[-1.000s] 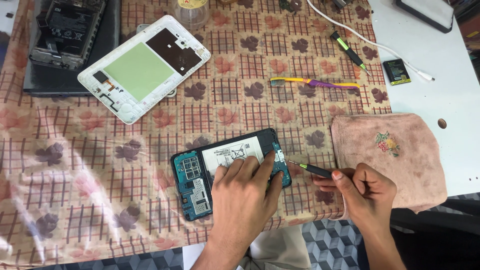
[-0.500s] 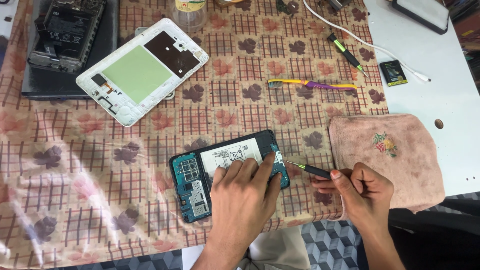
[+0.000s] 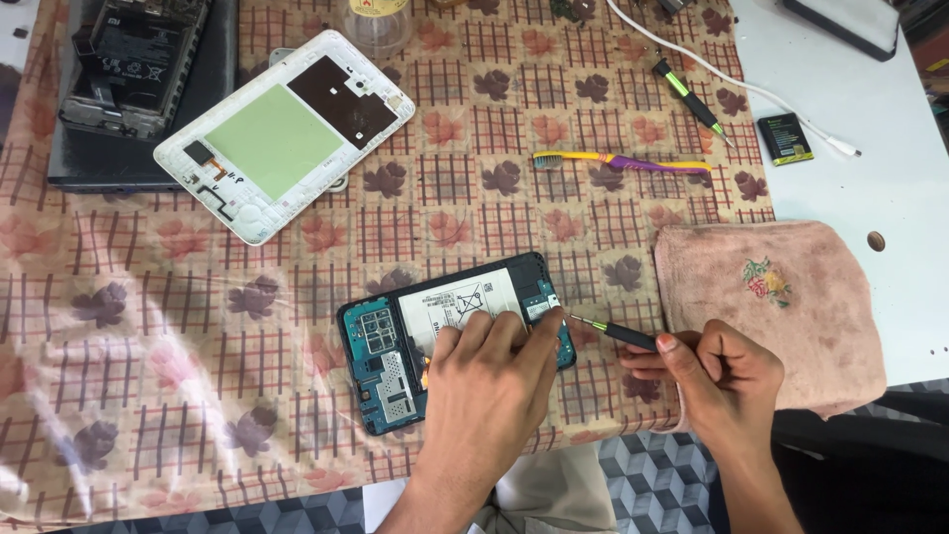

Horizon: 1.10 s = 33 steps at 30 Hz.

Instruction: The person uses a toothbrush and a screwdriver to clean and adjust the internal components of a disassembled smartphone. They brush the battery area and use the screwdriver to pry and manipulate parts near the battery and motherboard.

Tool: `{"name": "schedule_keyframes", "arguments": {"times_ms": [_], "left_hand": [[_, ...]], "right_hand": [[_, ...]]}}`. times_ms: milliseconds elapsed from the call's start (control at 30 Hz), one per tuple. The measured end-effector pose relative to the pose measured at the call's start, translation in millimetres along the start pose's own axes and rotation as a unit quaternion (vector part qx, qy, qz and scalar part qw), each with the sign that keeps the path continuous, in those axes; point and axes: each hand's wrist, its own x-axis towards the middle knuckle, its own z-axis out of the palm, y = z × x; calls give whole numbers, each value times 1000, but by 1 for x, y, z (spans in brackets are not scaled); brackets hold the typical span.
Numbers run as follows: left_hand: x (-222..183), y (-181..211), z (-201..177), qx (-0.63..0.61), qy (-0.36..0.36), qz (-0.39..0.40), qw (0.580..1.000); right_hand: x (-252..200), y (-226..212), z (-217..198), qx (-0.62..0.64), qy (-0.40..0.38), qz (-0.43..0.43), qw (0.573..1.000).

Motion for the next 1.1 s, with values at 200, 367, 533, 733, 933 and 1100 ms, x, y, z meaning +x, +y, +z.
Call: {"name": "schedule_keyframes", "arguments": {"times_ms": [200,367,533,733,933,1100], "left_hand": [[0,2,1,15,-14,2,1000],[3,2,-1,19,-12,6,1000],[6,3,-4,-27,10,-12,1000],[9,6,-4,-14,-2,-30,999],[13,8,-2,-27,7,-72,997],[15,6,-2,-38,4,-84,996]], "right_hand": [[0,-4,2,-14,0,10,1000],[3,-6,3,31,27,19,999],[7,-7,-4,72,9,49,996],[24,-16,1,253,-51,-23,966],[42,-23,38,116,37,-110,986],[35,-21,51,-65,3,-239,969]]}}
